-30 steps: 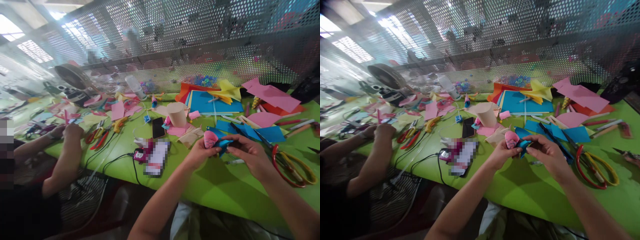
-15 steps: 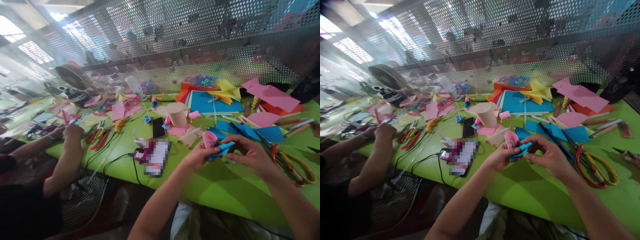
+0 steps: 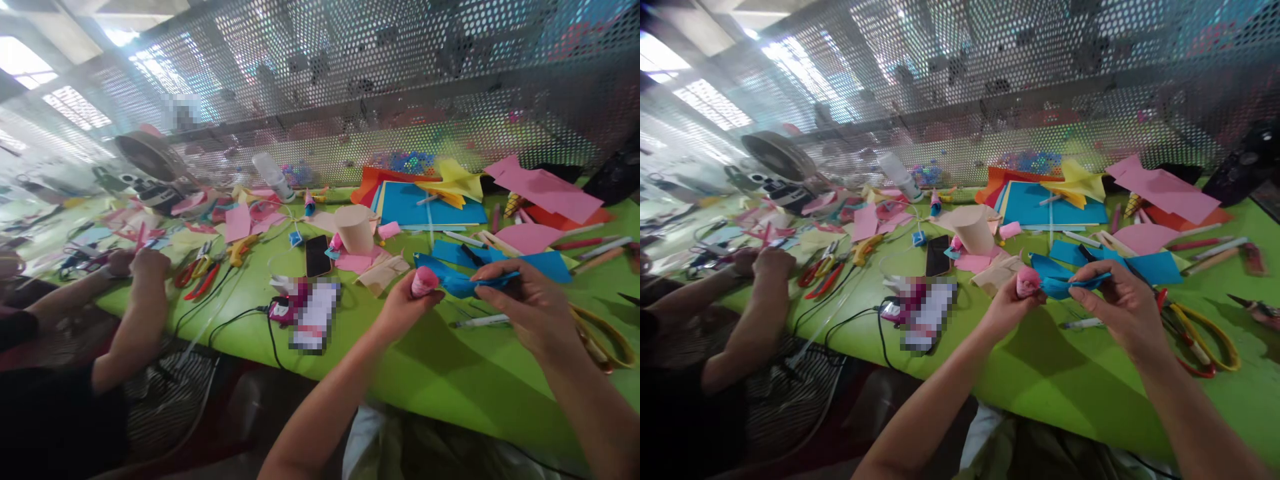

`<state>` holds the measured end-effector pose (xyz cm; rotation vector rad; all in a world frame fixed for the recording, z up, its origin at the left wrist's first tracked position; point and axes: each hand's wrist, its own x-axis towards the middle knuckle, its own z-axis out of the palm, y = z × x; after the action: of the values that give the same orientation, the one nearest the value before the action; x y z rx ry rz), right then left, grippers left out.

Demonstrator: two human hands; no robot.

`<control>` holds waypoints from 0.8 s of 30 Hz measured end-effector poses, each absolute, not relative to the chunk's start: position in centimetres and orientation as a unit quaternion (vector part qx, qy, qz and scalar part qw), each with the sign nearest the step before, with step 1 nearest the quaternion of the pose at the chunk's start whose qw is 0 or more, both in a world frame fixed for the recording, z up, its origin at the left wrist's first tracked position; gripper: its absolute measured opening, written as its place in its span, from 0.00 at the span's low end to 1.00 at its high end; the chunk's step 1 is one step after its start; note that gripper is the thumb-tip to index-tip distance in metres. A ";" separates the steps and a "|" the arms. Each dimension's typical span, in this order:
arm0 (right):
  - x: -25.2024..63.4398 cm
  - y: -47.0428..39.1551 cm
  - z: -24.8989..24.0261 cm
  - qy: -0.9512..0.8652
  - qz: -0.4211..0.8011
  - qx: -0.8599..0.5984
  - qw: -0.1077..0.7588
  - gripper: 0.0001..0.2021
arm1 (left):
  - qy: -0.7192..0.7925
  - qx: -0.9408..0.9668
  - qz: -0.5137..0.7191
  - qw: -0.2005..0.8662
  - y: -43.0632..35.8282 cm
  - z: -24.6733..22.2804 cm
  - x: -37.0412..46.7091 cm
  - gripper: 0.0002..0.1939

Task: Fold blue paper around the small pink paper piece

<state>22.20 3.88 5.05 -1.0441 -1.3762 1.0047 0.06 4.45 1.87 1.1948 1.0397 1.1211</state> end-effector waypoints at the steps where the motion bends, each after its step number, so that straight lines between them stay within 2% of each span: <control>1: 22.3 3.9 5.2 -0.579 0.412 -0.455 0.537 0.12 | 0.461 0.535 0.474 0.526 4.4 1.8 0.1 0.23; 4: 22.2 3.8 5.7 -0.603 0.384 -0.481 0.509 0.12 | 0.490 0.611 0.448 0.430 4.0 1.8 -0.1 0.16; 8: 21.9 3.6 6.5 -0.658 0.327 -0.475 0.484 0.10 | 0.484 0.666 0.419 0.383 3.9 2.0 -0.4 0.16; 10: 21.8 3.6 6.7 -0.679 0.309 -0.465 0.477 0.08 | 0.468 0.664 0.403 0.422 4.1 1.9 -0.4 0.20; 17: 22.1 3.6 6.7 -0.665 0.348 -0.477 0.458 0.09 | 0.367 0.509 0.352 0.694 4.1 2.4 -0.4 0.33; 24: 22.6 3.8 6.9 -0.634 0.359 -0.491 0.477 0.09 | 0.332 0.486 0.337 0.735 4.2 3.1 -1.1 0.27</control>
<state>22.57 3.79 6.88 -1.2002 -1.5502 0.8779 -1.11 4.19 3.11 1.0691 0.7295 0.7408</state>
